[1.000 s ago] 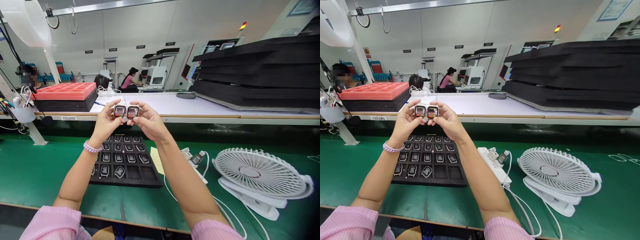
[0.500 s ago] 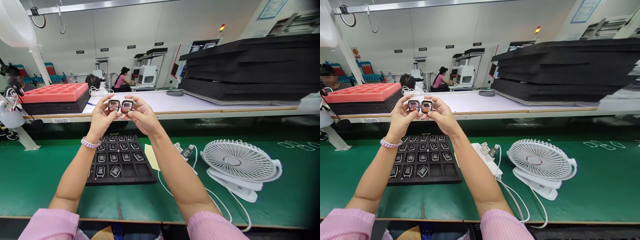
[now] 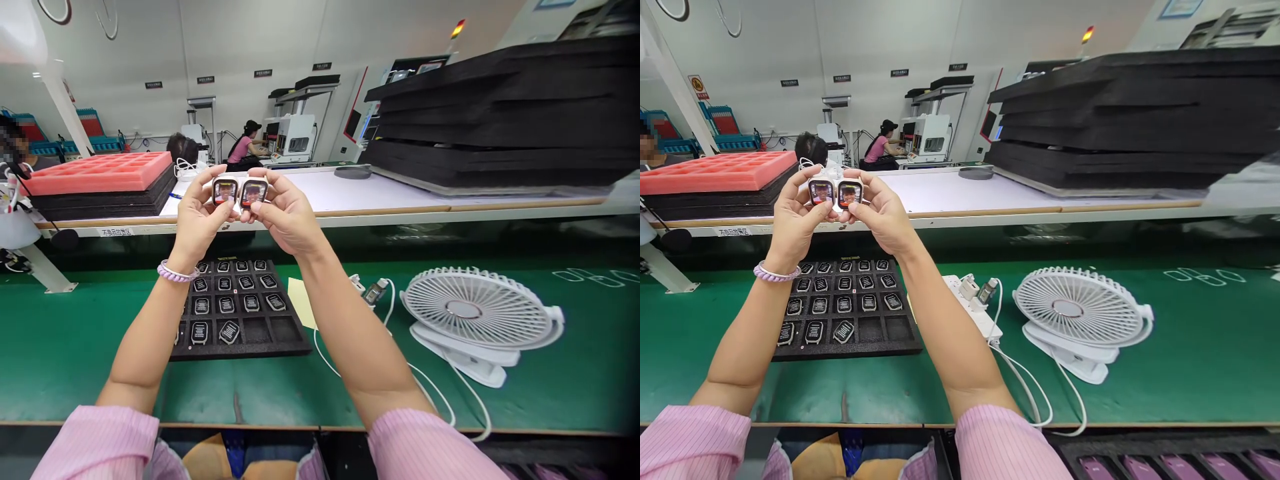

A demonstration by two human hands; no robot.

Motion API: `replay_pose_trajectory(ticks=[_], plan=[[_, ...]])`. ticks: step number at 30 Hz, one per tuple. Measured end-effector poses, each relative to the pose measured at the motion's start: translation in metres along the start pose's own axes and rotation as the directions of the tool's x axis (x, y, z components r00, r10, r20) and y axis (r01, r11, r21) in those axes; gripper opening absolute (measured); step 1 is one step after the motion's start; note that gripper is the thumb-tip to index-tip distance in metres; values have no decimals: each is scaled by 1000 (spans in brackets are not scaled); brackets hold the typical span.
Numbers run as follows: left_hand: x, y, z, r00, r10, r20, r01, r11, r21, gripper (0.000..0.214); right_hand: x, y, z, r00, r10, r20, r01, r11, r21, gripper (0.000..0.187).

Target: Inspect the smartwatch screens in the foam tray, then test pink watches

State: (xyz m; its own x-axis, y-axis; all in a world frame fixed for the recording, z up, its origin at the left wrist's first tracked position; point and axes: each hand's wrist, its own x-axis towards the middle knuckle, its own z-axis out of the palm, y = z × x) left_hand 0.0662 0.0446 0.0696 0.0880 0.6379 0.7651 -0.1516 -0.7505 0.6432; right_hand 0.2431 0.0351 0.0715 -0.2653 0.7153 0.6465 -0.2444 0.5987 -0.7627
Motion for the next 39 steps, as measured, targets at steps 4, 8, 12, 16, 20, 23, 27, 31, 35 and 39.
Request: replay_pose_trajectory(ticks=[4, 8, 12, 16, 20, 23, 27, 31, 35, 39], plan=[[-6, 0, -1, 1000, -10, -4, 10, 1000, -9, 62, -6, 3, 3, 1000, 23, -5, -23, 999, 26, 62], [-11, 0, -2, 999, -22, -26, 22, 1000, -12, 60, -8, 6, 7, 1000, 26, 2, -26, 996, 89, 59], [-14, 2, -2, 997, -69, -45, 68, 997, -40, 57, -8, 10, 8, 999, 41, 8, -42, 989, 143, 55], [-16, 2, -3, 993, -107, -51, 105, 994, -27, 55, -9, 15, 9, 998, 62, 2, -62, 988, 144, 56], [-18, 2, -5, 991, -126, -37, 125, 992, -29, 52, -10, 19, 8, 998, 67, 15, -69, 984, 166, 54], [-20, 3, -6, 985, -169, -29, 167, 984, -64, 48, -12, 21, 7, 997, 72, 24, -75, 981, 181, 54], [-22, 5, -6, 978, -208, -32, 204, 973, -107, 46, -13, 23, 7, 997, 69, 25, -73, 973, 219, 54], [-23, 5, -4, 971, -237, -34, 232, 967, -110, 48, -13, 25, 9, 997, 76, -7, -73, 977, 202, 52], [-26, 7, -4, 969, -247, -29, 243, 966, -88, 50, -15, 26, 10, 994, 98, -39, -89, 978, 188, 52], [-30, 6, -6, 969, -248, -14, 246, 964, -102, 50, -19, 27, 10, 994, 108, -20, -101, 971, 216, 55]])
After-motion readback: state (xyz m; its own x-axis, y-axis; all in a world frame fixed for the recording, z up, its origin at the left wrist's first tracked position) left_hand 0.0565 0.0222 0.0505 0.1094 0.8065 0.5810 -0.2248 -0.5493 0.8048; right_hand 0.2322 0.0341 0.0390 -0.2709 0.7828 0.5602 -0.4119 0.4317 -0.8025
